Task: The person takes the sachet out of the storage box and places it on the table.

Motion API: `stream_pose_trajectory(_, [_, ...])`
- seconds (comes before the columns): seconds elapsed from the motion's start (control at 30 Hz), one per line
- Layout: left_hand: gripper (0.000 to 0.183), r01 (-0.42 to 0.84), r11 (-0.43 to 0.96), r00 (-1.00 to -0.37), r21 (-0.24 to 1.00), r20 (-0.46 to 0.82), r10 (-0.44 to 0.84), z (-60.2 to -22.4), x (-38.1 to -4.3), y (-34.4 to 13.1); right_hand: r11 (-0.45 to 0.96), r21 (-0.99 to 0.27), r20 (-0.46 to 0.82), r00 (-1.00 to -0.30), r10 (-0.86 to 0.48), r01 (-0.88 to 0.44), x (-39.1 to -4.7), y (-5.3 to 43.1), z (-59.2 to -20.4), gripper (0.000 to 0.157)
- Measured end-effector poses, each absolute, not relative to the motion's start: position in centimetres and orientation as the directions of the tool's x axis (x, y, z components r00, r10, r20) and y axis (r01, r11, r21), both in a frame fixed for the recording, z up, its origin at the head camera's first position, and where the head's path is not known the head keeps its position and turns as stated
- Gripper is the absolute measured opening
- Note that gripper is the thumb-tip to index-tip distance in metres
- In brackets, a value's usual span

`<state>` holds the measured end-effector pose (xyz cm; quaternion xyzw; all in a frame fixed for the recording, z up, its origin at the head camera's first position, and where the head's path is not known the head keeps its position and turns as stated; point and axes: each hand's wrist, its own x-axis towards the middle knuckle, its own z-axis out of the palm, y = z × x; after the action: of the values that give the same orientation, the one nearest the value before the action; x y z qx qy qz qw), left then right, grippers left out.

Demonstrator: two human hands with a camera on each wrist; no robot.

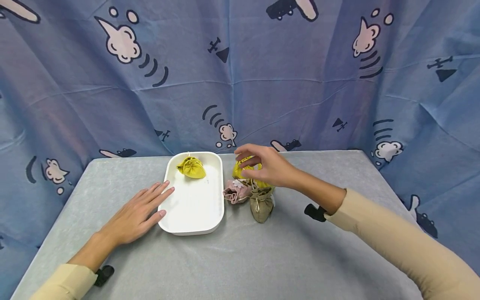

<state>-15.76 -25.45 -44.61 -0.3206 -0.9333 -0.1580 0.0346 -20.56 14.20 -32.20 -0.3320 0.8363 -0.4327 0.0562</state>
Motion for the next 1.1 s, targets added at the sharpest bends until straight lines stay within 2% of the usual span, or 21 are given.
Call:
stream_pose_trajectory(0.47, [0.059,0.61,0.743,-0.791,0.275,0.16,0.59,-44.4,-15.7,-25.2,0.453,-0.779,0.103,-0.8,-0.591,-0.435,-22.2,11.2,-31.8,0.057])
stream_pose_trajectory(1.1, [0.059,0.614,0.737,-0.788,0.283,0.172,0.591,-44.6,-15.8,-25.4,0.508,-0.744,0.058,-0.8,-0.597,-0.433,-23.6,7.1,-32.2,0.062])
